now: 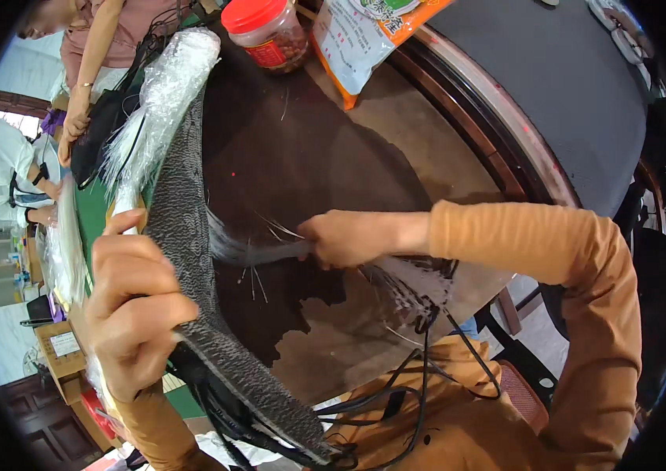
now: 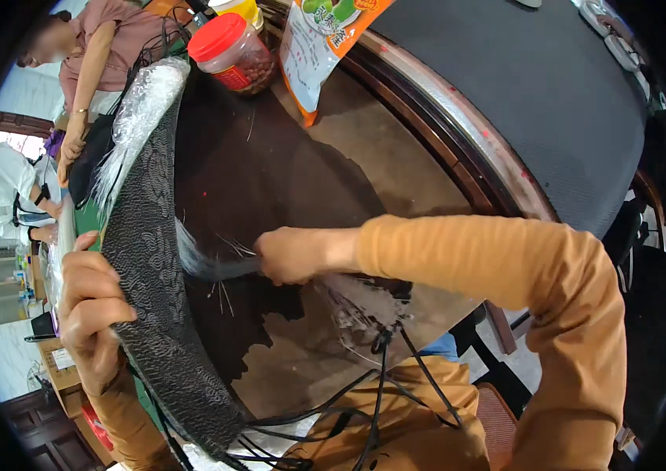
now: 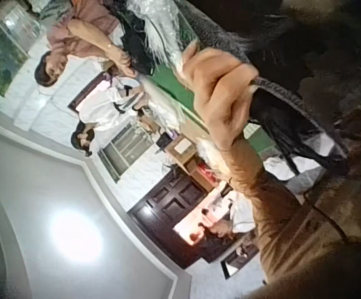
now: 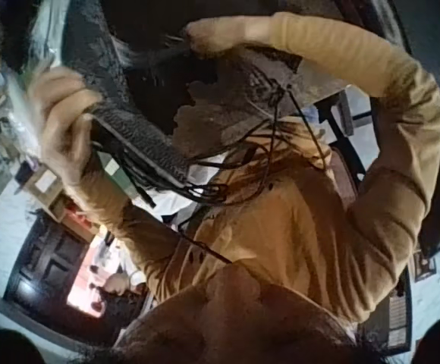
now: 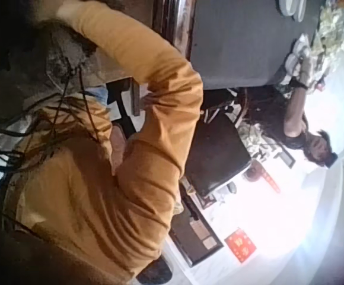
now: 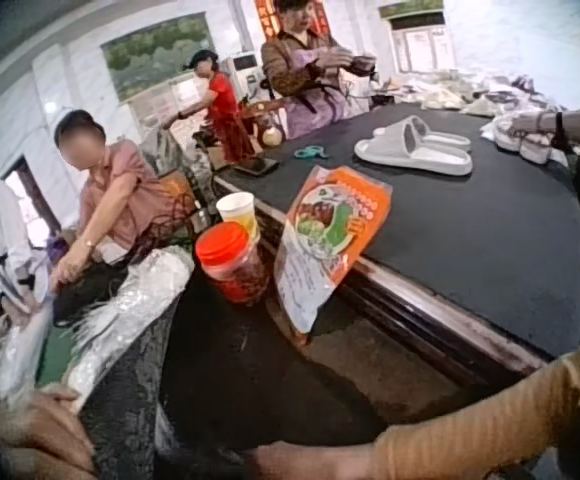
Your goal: The recorder is shown assembling and connecting electronic components, straps, and decorative elements onto a black footwear base (sandal/slide).
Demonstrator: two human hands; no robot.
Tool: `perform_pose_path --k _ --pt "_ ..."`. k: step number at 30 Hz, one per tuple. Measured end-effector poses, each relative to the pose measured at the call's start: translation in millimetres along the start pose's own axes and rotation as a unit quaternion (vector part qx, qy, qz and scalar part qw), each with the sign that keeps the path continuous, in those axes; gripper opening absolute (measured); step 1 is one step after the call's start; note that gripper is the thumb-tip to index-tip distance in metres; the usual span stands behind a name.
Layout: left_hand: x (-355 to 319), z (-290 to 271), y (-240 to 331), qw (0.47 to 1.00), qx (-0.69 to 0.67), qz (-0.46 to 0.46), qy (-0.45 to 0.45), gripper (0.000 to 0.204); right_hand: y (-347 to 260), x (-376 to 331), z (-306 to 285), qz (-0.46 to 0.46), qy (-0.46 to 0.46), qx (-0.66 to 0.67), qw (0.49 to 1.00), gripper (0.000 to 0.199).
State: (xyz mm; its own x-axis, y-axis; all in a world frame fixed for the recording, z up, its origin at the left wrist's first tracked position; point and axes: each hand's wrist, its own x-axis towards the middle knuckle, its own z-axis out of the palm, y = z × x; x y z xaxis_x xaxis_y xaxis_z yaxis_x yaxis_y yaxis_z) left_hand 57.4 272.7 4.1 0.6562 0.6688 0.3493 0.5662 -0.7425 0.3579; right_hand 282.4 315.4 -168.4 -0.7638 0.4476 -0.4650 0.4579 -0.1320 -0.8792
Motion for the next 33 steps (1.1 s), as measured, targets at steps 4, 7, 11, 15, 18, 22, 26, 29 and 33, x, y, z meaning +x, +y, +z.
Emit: perform_pose_path --k 4,7,11,15,18,22,26,29,33 --pt "9.7 14.0 4.3 0.998 -0.025 0.012 -0.061 0.018 -6.3 3.6 -5.8 0.026 0.036 -0.096 0.994 0.028" --pt "18.8 35.3 -1.9 0.994 -0.046 0.05 -0.088 0.021 -0.7 -11.4 -13.5 -0.006 0.118 -0.12 0.986 0.04" --pt "23.9 60.9 -1.3 0.986 -0.065 0.067 -0.136 0.021 -21.2 -44.2 -25.2 0.064 0.073 -0.063 0.993 0.059" --pt "30.2 86.9 0.4 0.981 -0.058 0.09 -0.164 0.021 34.8 -52.2 -9.8 -0.131 0.239 -0.212 0.938 0.067" --pt "30.0 104.4 5.0 0.977 -0.04 0.101 -0.184 0.019 26.8 -76.6 -12.5 -0.064 0.234 -0.191 0.951 0.064" --pt "33.1 128.0 7.4 0.969 0.015 0.143 -0.202 0.015 27.2 -114.3 -15.2 0.027 0.237 -0.134 0.962 0.037" --pt "33.3 140.9 16.0 0.96 0.072 0.164 -0.214 0.014 31.7 -154.2 -7.7 0.02 0.177 -0.173 0.969 0.028" --pt "28.7 152.4 28.8 0.951 0.095 0.172 -0.24 0.017 55.1 -173.5 4.3 -0.06 0.212 -0.185 0.958 0.025" --pt "20.6 165.1 43.3 0.94 0.121 0.131 -0.292 0.033 65.1 -204.1 10.4 -0.063 0.217 -0.189 0.956 0.022"
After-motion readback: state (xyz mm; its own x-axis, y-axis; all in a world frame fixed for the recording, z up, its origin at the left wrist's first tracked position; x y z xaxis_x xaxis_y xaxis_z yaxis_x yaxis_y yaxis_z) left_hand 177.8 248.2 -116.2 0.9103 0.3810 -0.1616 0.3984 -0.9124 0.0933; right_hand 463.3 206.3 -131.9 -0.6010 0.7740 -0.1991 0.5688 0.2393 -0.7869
